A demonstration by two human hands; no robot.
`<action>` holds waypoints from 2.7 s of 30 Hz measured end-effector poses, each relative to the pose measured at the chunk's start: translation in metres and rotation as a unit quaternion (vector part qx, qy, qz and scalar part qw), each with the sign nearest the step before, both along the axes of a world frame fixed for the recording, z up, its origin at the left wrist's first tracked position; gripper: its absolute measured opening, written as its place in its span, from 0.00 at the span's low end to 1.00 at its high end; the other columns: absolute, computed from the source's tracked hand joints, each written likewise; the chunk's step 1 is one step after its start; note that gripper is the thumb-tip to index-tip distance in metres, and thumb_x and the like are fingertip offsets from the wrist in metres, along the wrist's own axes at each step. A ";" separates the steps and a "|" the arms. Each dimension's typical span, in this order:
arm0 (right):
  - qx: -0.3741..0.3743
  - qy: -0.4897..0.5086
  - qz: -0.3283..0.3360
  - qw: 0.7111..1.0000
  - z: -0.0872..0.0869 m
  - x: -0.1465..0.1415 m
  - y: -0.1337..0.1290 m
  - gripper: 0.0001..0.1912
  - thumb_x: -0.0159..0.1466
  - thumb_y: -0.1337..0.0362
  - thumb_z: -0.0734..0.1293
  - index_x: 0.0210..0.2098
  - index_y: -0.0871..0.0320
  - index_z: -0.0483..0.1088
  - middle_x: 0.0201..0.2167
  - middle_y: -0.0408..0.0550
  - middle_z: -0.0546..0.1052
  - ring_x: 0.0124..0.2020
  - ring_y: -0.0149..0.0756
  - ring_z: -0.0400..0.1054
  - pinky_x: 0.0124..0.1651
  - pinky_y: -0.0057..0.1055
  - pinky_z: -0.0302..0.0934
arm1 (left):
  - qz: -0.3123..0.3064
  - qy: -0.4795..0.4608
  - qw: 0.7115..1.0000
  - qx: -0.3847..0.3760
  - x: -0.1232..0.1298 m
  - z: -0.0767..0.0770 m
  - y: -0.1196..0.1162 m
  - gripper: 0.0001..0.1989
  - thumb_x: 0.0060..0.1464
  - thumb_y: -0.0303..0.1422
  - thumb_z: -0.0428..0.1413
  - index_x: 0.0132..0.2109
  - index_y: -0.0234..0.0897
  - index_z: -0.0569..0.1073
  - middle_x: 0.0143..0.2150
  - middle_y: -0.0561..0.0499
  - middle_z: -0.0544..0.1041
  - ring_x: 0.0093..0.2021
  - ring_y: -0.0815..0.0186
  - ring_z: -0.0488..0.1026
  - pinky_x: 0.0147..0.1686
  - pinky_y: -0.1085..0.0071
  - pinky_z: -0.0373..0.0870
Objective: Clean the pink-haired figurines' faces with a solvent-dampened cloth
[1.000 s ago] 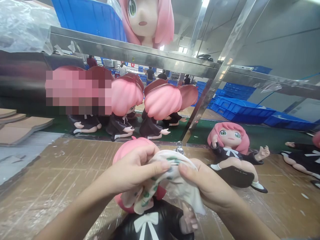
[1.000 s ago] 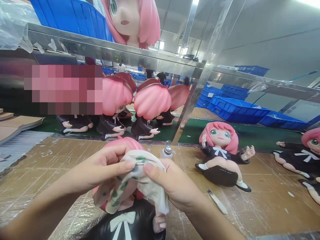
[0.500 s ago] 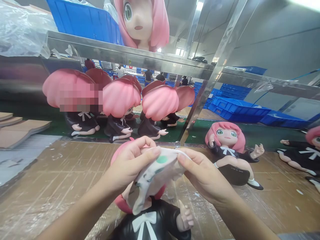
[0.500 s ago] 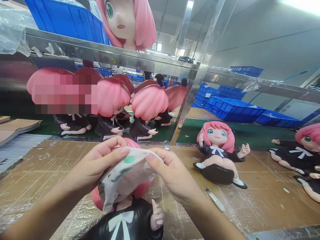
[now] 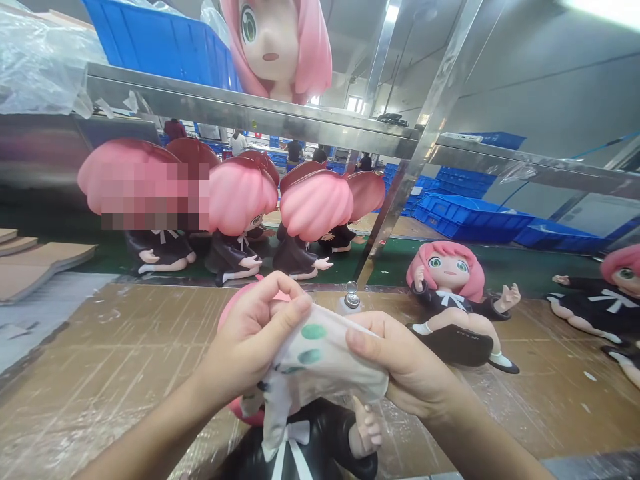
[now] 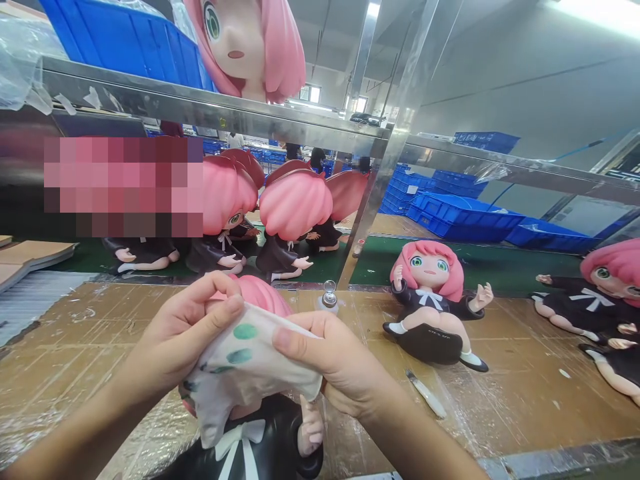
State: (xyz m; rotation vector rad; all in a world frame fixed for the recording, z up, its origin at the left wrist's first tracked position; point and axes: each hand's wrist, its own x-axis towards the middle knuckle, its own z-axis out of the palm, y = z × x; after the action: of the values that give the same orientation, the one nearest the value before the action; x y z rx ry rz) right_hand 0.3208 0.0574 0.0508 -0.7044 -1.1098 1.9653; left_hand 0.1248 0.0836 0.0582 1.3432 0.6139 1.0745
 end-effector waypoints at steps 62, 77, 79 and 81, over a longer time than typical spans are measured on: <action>-0.032 0.031 -0.037 0.998 -0.018 0.007 -0.008 0.17 0.61 0.54 0.74 0.36 0.64 0.73 0.25 0.47 0.76 0.17 0.26 0.66 0.17 0.19 0.56 | -0.022 0.057 0.998 0.000 0.002 0.014 -0.007 0.15 0.58 0.42 0.60 0.31 0.37 0.69 0.23 0.59 0.65 0.21 0.78 0.57 0.19 0.85 0.53; -0.026 0.208 -0.077 0.975 -0.014 -0.013 -0.030 0.19 0.56 0.50 0.77 0.39 0.58 0.79 0.34 0.47 0.77 0.33 0.28 0.71 0.39 0.24 0.67 | -0.036 0.161 0.983 0.082 0.006 0.011 -0.005 0.13 0.49 0.42 0.67 0.27 0.37 0.78 0.19 0.56 0.70 0.20 0.73 0.64 0.19 0.79 0.59; -0.021 0.221 -0.102 0.970 -0.008 -0.021 -0.035 0.19 0.58 0.50 0.75 0.45 0.52 0.79 0.41 0.48 0.79 0.39 0.34 0.73 0.46 0.32 0.68 | 0.022 0.205 0.952 0.226 0.012 0.009 -0.008 0.15 0.60 0.39 0.58 0.27 0.36 0.74 0.20 0.57 0.68 0.19 0.74 0.63 0.18 0.78 0.58; -0.013 0.215 -0.150 0.965 -0.004 -0.029 -0.037 0.20 0.59 0.48 0.74 0.47 0.48 0.78 0.46 0.48 0.79 0.47 0.41 0.73 0.53 0.40 0.67 | 0.099 0.258 0.862 0.426 0.018 0.006 -0.012 0.13 0.65 0.31 0.51 0.30 0.36 0.71 0.22 0.56 0.69 0.20 0.72 0.64 0.20 0.75 0.58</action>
State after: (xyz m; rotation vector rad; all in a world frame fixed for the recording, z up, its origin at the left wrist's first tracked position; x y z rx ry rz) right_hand 0.2923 0.0201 0.0468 -0.4002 -0.6734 1.7609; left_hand 0.1432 0.0718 0.0644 2.4391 0.7023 1.2091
